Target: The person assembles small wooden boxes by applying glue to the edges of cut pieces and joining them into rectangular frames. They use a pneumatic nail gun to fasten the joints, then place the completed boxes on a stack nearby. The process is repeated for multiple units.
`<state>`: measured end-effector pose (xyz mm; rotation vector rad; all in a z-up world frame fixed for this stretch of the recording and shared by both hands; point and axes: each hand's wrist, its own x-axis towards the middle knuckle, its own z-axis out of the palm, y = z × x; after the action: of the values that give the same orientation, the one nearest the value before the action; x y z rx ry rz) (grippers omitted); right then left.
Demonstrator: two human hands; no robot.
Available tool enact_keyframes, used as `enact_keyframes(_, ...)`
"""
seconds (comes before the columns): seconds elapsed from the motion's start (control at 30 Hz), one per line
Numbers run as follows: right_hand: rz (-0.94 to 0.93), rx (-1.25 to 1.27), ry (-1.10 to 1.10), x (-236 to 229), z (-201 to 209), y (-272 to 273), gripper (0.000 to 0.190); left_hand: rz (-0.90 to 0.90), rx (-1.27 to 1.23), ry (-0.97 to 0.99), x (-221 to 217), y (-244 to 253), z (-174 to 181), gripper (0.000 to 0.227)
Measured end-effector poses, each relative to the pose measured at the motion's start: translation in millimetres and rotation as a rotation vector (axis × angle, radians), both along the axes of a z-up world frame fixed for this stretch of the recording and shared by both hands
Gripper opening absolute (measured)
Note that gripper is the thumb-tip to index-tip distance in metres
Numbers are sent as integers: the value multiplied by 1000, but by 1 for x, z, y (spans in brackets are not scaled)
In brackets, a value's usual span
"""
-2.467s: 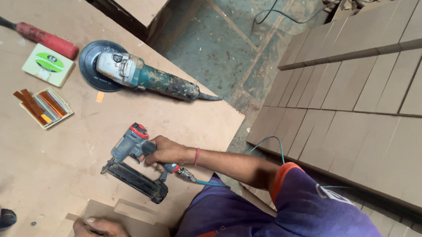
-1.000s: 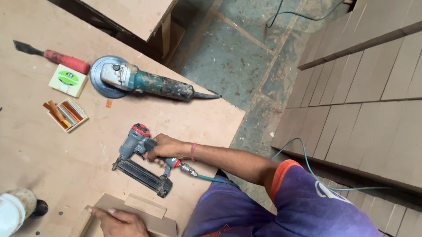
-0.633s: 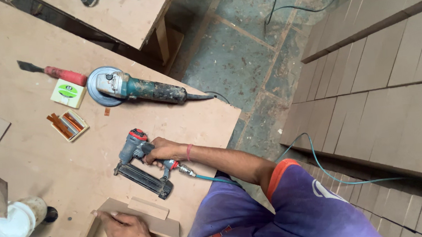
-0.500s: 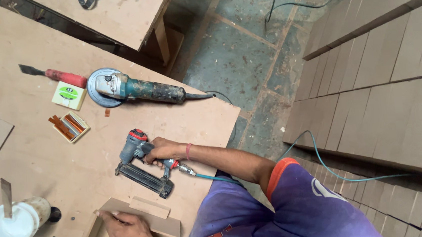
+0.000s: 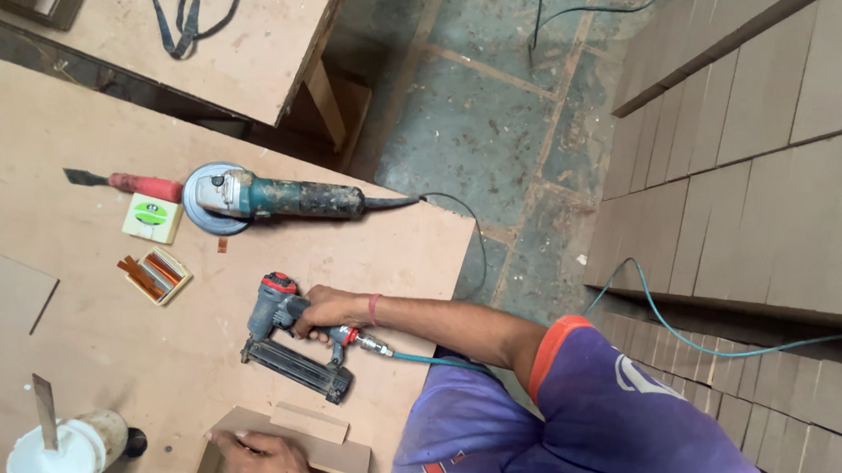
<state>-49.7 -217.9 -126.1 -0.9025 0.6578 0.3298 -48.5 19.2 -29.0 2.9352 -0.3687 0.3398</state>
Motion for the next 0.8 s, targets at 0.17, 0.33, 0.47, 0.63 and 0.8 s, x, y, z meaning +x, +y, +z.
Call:
enact_keyframes(0.17, -10, 5, -11, -3, -1, 3, 12, -9, -2, 0, -5, 0, 5, 39)
enact_keyframes(0.33, -5, 4, 2, -1, 3, 1, 12, -25, -52, 4, -6, -1, 6, 39)
enact_keyframes(0.47, 2, -17, -3, -2, 5, 1, 12, -29, -39, -24, -6, 0, 6, 39)
enact_keyframes(0.63, -1, 5, -5, -2, 7, 1, 12, -28, -52, -16, -7, -2, 8, 39)
enact_keyframes(0.8, 3, -1, -2, -2, 7, 1, 11, -28, -75, 8, -9, -6, 12, 40)
